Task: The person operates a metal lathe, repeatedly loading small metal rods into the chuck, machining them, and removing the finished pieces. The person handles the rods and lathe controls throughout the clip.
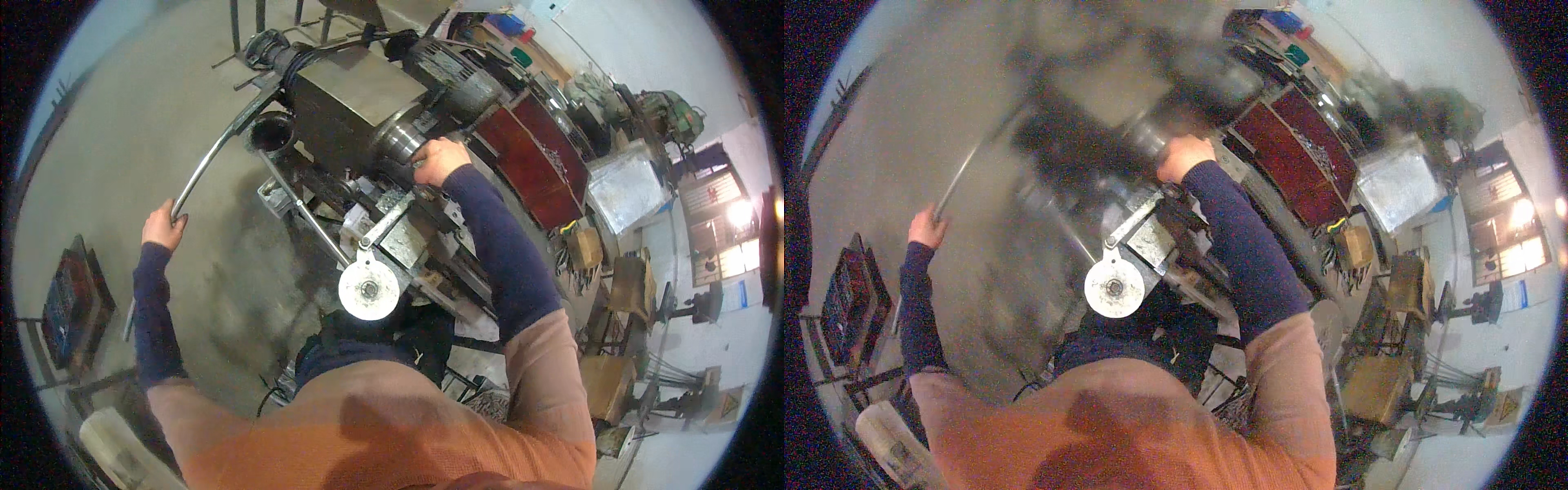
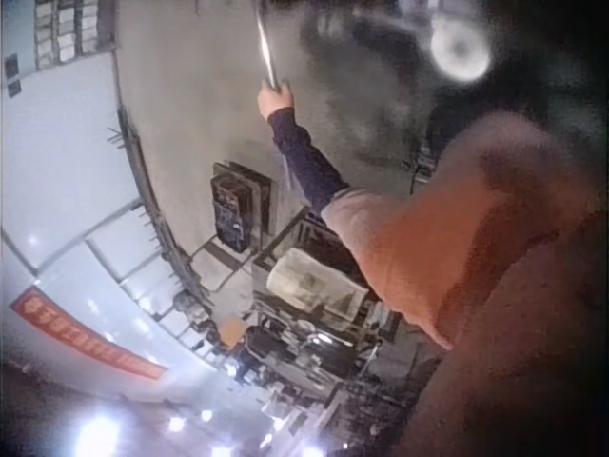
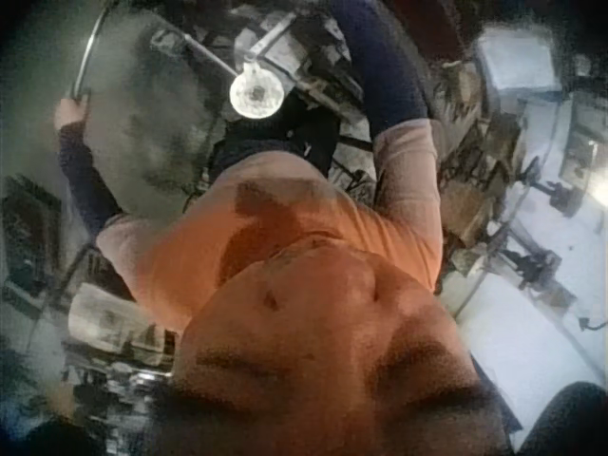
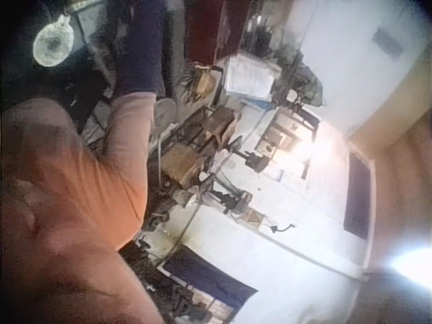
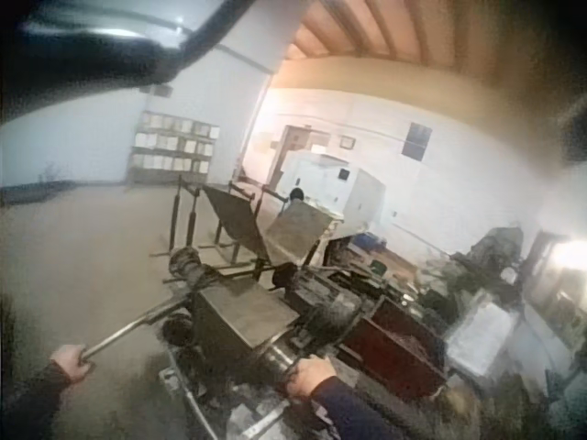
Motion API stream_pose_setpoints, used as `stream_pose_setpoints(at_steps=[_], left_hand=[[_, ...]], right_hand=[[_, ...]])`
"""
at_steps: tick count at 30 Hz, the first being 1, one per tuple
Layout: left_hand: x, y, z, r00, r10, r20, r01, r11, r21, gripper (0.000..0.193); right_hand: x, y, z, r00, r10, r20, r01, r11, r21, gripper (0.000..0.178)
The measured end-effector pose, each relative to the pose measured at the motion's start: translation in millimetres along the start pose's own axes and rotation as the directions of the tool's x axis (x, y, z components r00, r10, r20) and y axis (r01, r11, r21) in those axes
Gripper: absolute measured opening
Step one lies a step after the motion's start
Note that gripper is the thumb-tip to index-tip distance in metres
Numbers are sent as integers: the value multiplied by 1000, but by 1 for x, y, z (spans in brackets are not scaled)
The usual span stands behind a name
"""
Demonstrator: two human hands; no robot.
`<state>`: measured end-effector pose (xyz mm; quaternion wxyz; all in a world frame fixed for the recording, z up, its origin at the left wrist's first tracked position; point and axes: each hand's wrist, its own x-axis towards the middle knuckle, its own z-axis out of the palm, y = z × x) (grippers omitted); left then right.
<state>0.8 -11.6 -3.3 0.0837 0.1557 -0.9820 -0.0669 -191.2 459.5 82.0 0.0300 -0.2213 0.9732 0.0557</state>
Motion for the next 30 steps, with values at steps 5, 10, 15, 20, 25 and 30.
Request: stream_pose_setpoints(at_steps=[5,10,15,20,25,30], left_hand=[[54,-28,-1,965,-224,136,162,918,361,19],[140,-90,-24,954,-283,103,200,850,487,15],[154,-92,-9,920,-392,19,361,865,350,25],[176,-65,55,918,75,-389,-96,995,-36,38],[122,34,198,999,-22,38,28,986,-165,38],[126,103,239,924,50,378,-111,984,142,31]], right_hand=[[-8,3,5,993,-73,-91,77,996,35,32],[-8,-3,3,990,-86,-115,100,988,117,31],[-10,2,4,993,-72,-91,79,994,72,33],[-41,-4,-15,910,-177,-374,209,977,48,37],[-135,24,-29,825,-95,-557,224,960,168,41],[-278,91,24,854,308,-419,-190,935,300,37]])
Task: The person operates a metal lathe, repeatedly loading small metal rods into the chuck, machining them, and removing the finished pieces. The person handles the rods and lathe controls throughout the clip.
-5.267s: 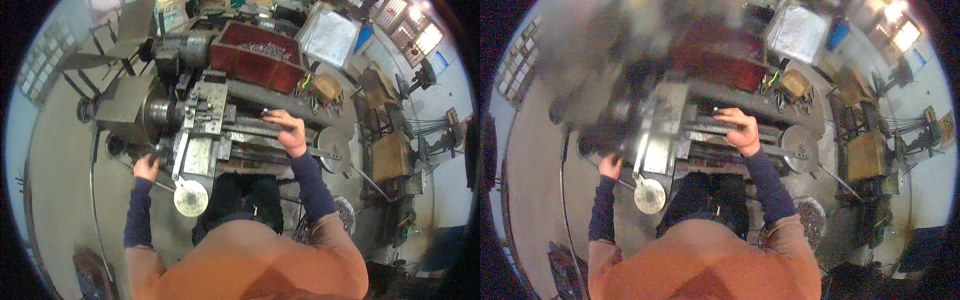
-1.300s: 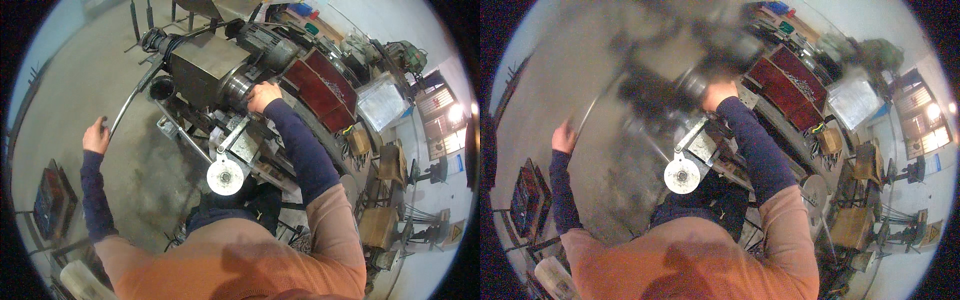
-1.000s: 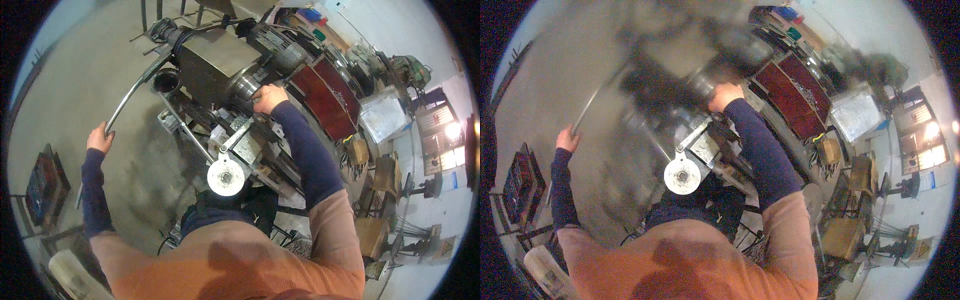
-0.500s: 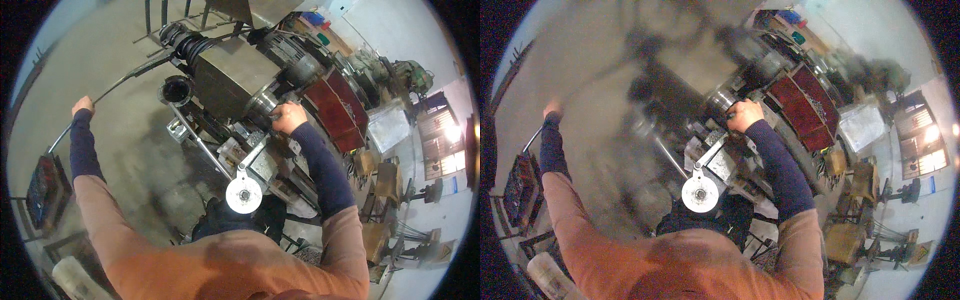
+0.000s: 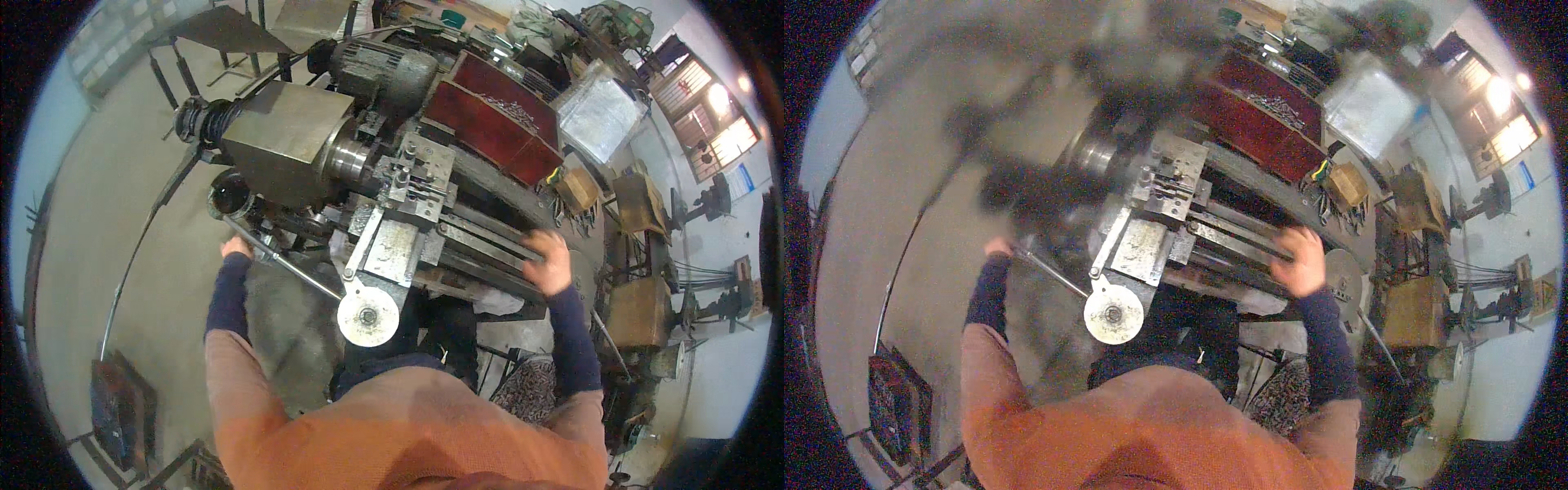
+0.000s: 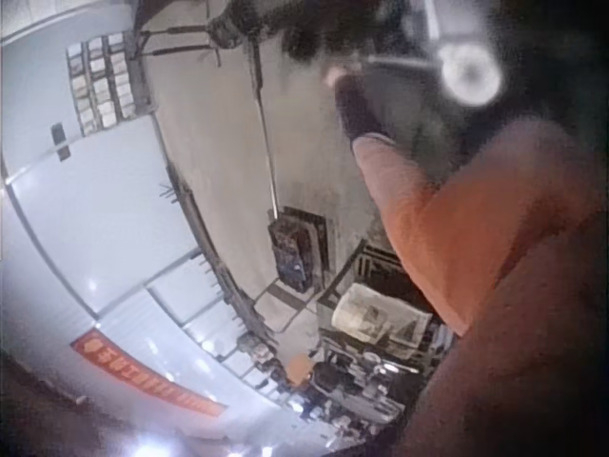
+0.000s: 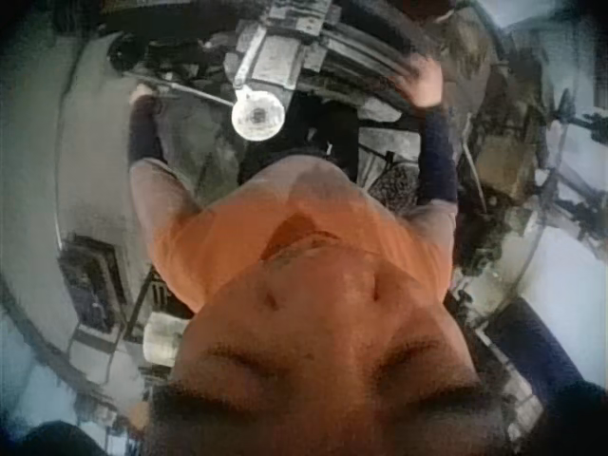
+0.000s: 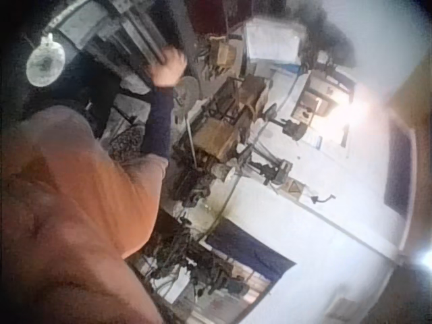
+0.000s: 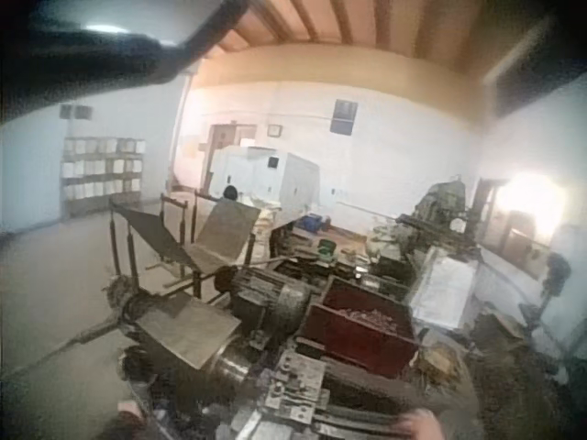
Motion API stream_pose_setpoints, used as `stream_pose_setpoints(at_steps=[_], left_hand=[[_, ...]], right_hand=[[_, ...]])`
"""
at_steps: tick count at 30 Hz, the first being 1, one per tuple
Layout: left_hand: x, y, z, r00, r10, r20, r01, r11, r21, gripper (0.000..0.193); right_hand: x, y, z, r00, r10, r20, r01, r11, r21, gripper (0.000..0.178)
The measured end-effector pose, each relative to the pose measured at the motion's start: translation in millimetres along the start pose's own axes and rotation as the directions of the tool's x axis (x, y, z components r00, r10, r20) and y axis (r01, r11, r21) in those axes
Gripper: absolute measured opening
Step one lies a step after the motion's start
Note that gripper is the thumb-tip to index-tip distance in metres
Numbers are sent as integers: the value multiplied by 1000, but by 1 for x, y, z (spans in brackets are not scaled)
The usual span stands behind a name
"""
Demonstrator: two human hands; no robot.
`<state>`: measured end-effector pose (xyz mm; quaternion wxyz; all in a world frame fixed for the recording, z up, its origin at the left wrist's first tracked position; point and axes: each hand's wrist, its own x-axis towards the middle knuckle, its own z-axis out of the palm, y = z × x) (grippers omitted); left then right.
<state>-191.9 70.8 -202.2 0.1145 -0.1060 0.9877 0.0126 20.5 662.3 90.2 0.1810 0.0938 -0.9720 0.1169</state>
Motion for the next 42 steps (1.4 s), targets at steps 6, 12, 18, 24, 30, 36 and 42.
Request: stream_pose_setpoints(at_steps=[6,12,18,24,30,36,42], left_hand=[[15,-28,-4,997,-30,-66,40,988,148,22],[-25,-57,-18,968,52,-247,-175,841,-512,41],[-44,11,-50,977,-215,15,-14,-134,-991,36],[-40,70,-62,898,-437,53,-14,-151,-988,28],[-50,85,-83,887,-459,44,-11,-116,-993,24],[-20,64,-48,913,-400,78,25,-136,-990,25],[-20,60,-50,905,-425,21,9,-30,-999,23]], right_hand=[[-142,139,-16,827,559,57,-548,825,-141,35],[-317,286,-35,409,911,59,-747,371,-552,44],[-375,339,-38,135,990,35,-759,126,-639,39],[-372,238,-12,-4,996,-93,-825,-56,-562,43],[-357,161,3,-105,977,-186,-878,-179,-443,44],[-345,148,3,-116,983,-145,-889,-168,-426,46],[-355,154,13,-114,976,-186,-887,-184,-423,51]])
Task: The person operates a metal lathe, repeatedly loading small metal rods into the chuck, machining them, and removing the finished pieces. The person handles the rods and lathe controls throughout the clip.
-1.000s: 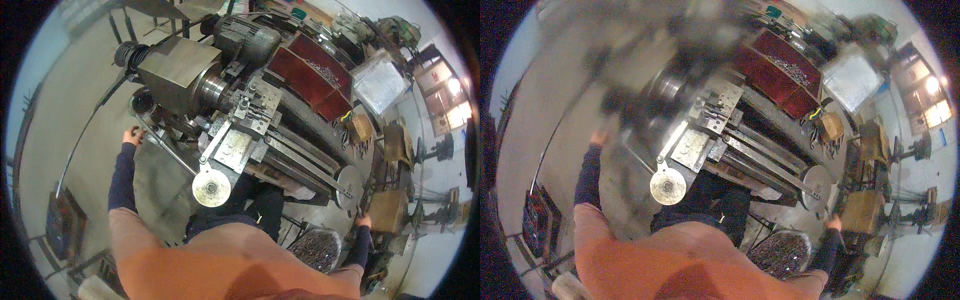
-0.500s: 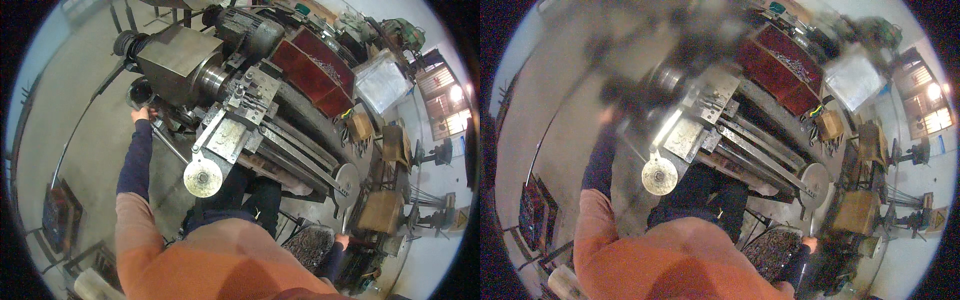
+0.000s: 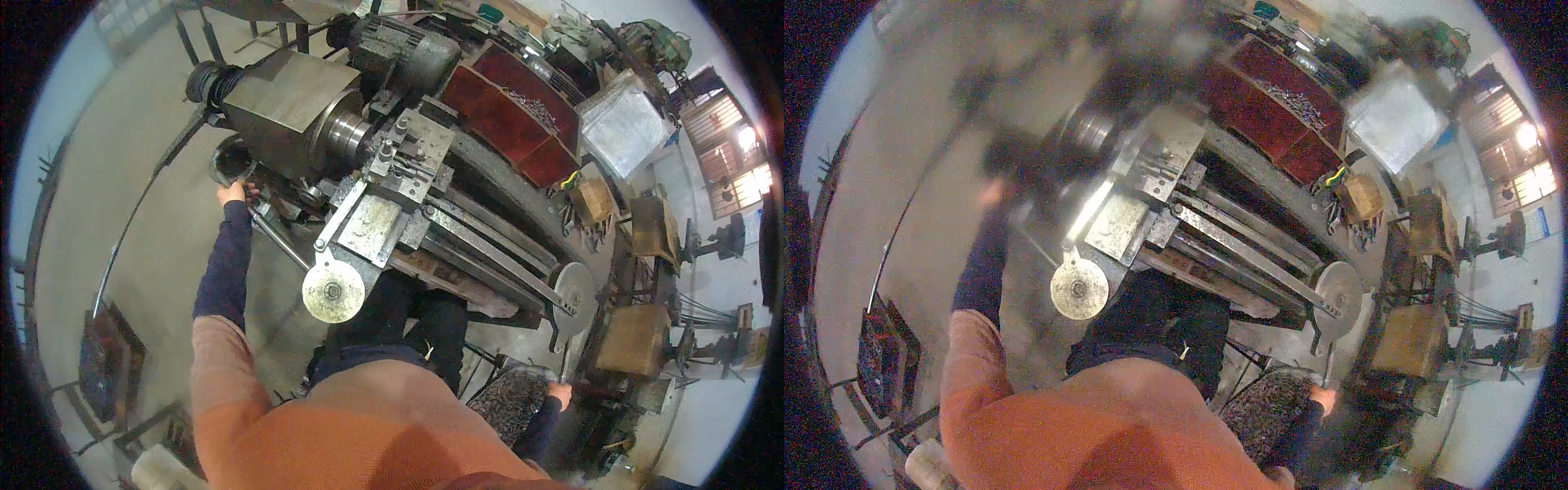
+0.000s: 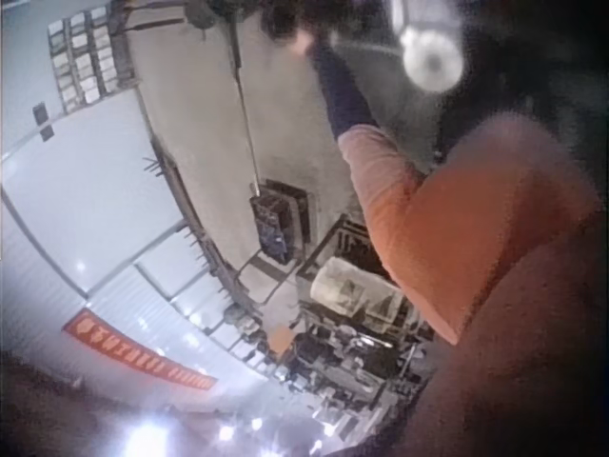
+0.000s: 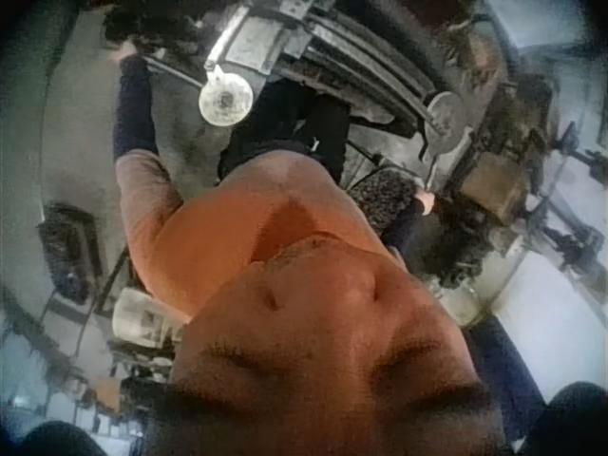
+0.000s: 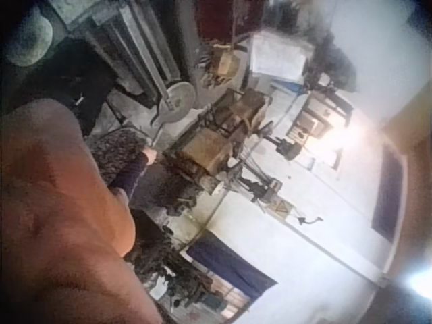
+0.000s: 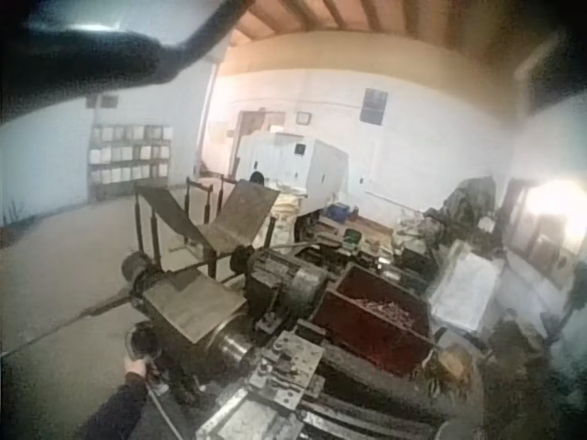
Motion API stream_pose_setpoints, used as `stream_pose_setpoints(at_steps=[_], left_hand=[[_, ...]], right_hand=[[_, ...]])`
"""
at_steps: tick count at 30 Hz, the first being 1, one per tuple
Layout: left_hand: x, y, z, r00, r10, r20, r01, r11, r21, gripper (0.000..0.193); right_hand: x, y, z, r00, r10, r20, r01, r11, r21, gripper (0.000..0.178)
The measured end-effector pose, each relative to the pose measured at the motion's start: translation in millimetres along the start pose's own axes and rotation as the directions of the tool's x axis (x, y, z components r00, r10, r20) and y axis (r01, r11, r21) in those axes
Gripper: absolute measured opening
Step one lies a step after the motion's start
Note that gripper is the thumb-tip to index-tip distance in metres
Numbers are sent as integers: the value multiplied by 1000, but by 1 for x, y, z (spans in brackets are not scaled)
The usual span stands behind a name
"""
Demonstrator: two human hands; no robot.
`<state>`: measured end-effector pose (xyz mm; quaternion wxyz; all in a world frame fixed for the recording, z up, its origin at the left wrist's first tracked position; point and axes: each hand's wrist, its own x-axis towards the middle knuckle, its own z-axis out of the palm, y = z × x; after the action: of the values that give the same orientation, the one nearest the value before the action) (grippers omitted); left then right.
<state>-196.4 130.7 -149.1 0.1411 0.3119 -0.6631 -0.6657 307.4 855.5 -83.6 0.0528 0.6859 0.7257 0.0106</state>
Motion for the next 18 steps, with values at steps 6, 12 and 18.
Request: stream_pose_setpoints(at_steps=[6,12,18], left_hand=[[-16,14,0,998,70,-4,-70,997,-32,15],[12,31,-21,986,161,40,-163,986,45,18],[-29,8,-123,988,12,-154,-44,978,-203,38]], right_hand=[[7,11,1,996,-73,-58,73,997,0,53],[108,6,-12,967,-240,-80,230,966,-117,48],[97,-7,-22,969,-238,-67,233,970,-72,45]])
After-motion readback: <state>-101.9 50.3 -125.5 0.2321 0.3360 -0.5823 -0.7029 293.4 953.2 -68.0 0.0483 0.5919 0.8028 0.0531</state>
